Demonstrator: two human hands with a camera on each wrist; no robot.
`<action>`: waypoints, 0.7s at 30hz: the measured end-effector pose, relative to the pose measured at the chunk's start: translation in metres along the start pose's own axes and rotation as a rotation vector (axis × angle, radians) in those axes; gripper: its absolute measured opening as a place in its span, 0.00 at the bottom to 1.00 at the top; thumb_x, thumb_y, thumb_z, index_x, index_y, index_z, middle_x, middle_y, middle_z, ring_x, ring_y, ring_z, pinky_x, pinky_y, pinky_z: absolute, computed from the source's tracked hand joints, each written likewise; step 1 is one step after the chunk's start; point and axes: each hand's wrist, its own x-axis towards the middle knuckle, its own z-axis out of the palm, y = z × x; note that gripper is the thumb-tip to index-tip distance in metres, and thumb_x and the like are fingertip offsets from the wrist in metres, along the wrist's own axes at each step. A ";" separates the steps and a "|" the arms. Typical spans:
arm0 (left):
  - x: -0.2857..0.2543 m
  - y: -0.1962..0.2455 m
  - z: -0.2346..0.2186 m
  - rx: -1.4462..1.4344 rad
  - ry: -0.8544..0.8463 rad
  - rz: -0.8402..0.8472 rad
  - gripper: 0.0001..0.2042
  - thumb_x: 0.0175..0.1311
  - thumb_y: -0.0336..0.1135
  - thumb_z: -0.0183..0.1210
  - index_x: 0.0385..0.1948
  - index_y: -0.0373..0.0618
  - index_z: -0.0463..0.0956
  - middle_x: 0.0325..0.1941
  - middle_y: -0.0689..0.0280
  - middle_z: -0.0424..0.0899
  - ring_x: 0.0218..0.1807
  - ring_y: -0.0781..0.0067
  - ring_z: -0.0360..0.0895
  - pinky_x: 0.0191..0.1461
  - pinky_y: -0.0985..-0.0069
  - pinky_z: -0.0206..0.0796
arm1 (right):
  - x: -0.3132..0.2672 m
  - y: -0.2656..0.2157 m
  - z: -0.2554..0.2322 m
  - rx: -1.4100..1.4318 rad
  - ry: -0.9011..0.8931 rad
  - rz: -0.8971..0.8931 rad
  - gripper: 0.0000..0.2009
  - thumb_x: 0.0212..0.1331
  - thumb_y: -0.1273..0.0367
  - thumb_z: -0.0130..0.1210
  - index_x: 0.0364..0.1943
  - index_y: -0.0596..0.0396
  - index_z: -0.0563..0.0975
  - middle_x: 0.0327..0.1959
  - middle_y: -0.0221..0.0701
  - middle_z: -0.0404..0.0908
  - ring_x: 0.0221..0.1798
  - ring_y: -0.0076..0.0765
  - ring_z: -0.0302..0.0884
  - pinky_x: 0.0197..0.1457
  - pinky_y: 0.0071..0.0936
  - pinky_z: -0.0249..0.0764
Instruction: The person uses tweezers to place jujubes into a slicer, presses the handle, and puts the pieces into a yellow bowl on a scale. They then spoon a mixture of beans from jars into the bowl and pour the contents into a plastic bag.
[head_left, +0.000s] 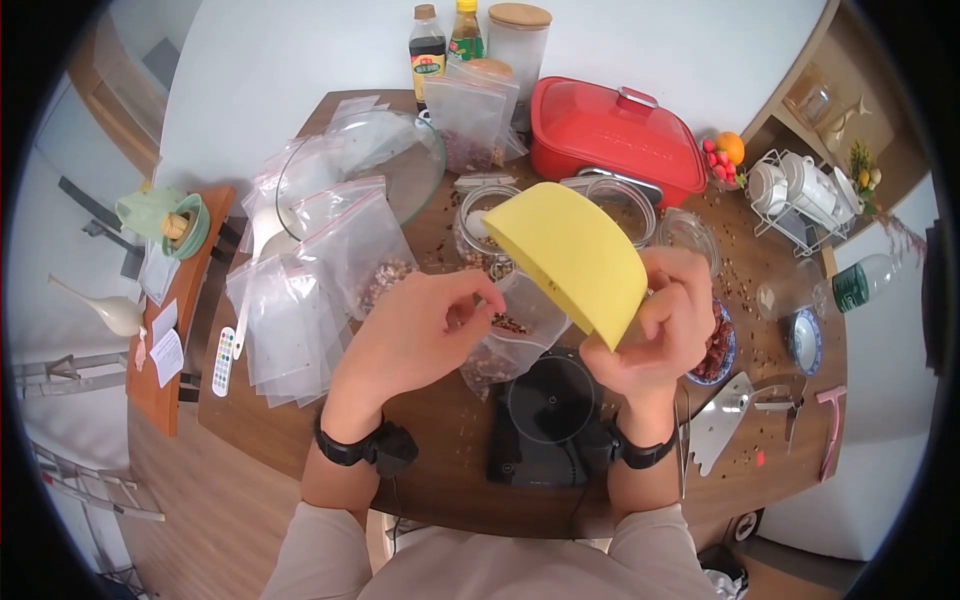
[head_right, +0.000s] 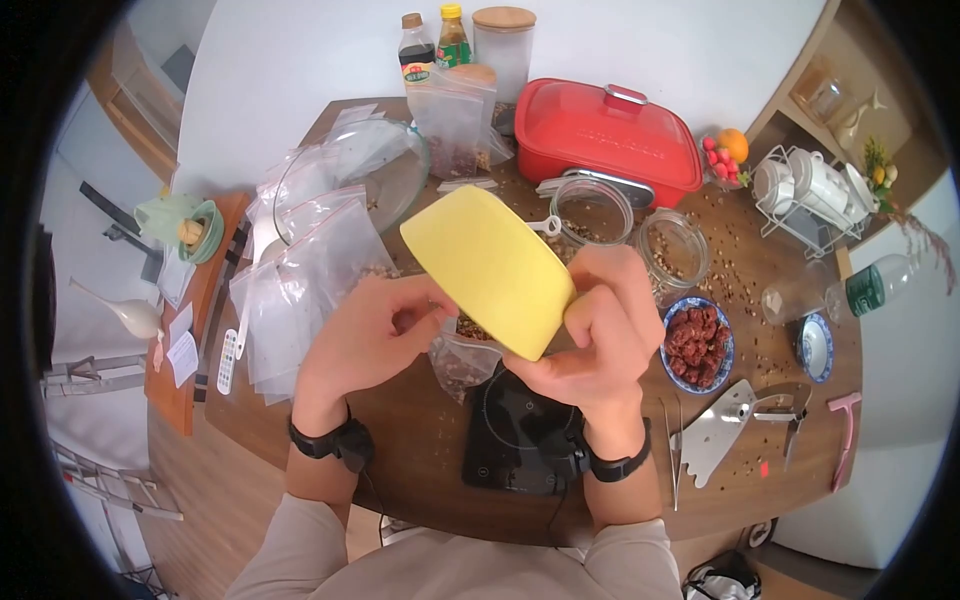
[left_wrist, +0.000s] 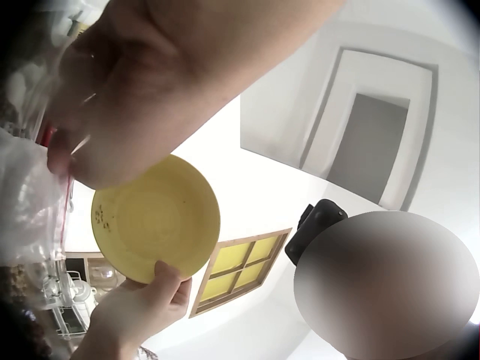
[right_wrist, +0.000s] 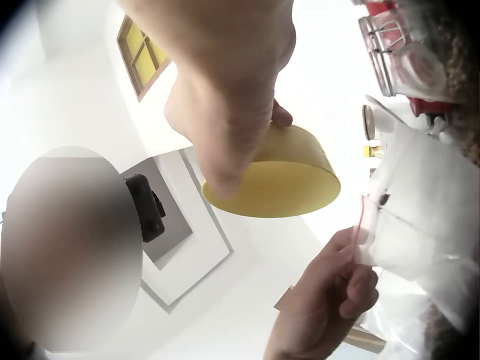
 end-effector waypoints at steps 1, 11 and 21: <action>0.000 0.001 -0.001 0.009 -0.008 0.000 0.06 0.64 0.30 0.60 0.39 0.40 0.81 0.20 0.69 0.75 0.21 0.83 0.66 0.27 0.79 0.58 | 0.003 0.000 0.000 0.017 0.004 0.018 0.22 0.31 0.74 0.66 0.21 0.52 0.59 0.35 0.41 0.76 0.29 0.37 0.72 0.31 0.26 0.69; -0.002 0.000 0.002 0.280 -0.063 0.093 0.06 0.59 0.34 0.66 0.35 0.45 0.83 0.30 0.66 0.80 0.28 0.71 0.75 0.31 0.74 0.65 | 0.010 0.004 -0.018 -0.073 0.134 0.087 0.19 0.35 0.76 0.63 0.22 0.52 0.59 0.32 0.40 0.74 0.29 0.38 0.68 0.33 0.27 0.66; -0.035 0.031 -0.029 0.393 0.167 0.315 0.06 0.49 0.24 0.71 0.27 0.39 0.83 0.46 0.60 0.83 0.44 0.58 0.78 0.50 0.65 0.68 | 0.016 -0.008 -0.059 0.074 0.309 0.211 0.20 0.44 0.72 0.65 0.22 0.52 0.59 0.31 0.38 0.73 0.32 0.38 0.68 0.37 0.28 0.65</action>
